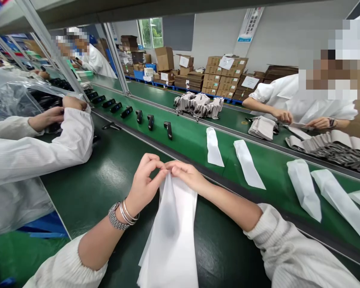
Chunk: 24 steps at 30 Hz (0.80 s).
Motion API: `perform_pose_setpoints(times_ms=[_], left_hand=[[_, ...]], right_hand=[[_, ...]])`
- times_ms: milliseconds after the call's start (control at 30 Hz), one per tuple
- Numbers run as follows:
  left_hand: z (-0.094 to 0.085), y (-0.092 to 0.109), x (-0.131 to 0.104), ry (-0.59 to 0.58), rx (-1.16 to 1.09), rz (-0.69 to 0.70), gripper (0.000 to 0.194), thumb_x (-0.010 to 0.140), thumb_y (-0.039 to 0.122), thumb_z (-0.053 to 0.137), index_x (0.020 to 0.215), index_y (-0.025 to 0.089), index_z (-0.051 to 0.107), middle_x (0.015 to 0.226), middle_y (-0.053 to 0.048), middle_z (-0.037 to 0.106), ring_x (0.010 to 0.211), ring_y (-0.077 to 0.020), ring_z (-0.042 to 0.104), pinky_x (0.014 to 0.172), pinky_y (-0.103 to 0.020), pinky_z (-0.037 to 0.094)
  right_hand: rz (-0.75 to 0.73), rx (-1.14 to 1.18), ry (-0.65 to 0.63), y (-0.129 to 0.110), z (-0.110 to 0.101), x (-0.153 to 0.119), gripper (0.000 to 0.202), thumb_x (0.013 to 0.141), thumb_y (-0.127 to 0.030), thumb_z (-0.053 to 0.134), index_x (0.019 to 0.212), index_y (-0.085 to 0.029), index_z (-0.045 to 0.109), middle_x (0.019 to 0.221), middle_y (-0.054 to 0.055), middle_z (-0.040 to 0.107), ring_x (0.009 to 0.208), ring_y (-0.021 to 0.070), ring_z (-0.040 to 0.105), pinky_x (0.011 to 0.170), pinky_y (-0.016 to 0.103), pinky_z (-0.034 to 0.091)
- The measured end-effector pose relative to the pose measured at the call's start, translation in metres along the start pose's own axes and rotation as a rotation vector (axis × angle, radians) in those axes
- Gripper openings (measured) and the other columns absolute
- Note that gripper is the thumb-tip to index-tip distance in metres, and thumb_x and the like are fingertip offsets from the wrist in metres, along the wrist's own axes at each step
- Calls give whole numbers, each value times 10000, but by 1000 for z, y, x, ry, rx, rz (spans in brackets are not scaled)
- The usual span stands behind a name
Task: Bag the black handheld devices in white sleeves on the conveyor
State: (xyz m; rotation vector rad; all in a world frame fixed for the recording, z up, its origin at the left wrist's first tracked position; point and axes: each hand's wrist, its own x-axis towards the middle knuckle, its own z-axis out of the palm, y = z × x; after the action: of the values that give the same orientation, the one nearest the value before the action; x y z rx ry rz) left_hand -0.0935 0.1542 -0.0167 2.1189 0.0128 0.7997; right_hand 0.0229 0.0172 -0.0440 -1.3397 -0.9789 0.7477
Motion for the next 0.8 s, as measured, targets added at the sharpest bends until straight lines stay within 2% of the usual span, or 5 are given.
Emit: perform_pose_setpoints(times_ms=[133,233,467,600,800], left_hand=[[1,-8,2,48,-78,-113,117,870,222,564,763,177,577,889,-11,501,859,-120,514,795,-259,441],[0,-16,4,18,-50,-196,169,895,286,529,777,181,587,876,-12,538,839,-122,521,784,-261,446],[-1,-23,1,-342,264,-264,172,755,344,691,819,203,616,840,7,561,789,-143,520,732,-283,403],[4,-19,1,-415,321,-182,206,889,284,522,734,192,622,776,6,585,817,-145,533,787,-308,359],[8,-17,0,-403,360,-123,292,954,296,413,764,185,605,815,0,623,824,-142,550,823,-326,342]], right_hand=[[88,12,-152,-11,15,-2,303,833,-463,646,848,-160,651,822,41,663,819,195,641,772,340,511],[64,-70,146,-19,-4,16,282,852,-462,598,824,-181,610,805,35,668,743,185,626,703,326,507],[-48,-764,790,-12,-123,97,204,880,-335,453,747,-201,531,739,34,598,794,220,587,684,316,461],[33,-1097,690,14,-128,127,181,833,-297,523,969,-193,584,1023,86,630,962,247,575,808,346,447],[218,-892,536,51,-88,151,530,762,-281,645,1255,-189,473,1223,155,556,1104,323,529,934,453,406]])
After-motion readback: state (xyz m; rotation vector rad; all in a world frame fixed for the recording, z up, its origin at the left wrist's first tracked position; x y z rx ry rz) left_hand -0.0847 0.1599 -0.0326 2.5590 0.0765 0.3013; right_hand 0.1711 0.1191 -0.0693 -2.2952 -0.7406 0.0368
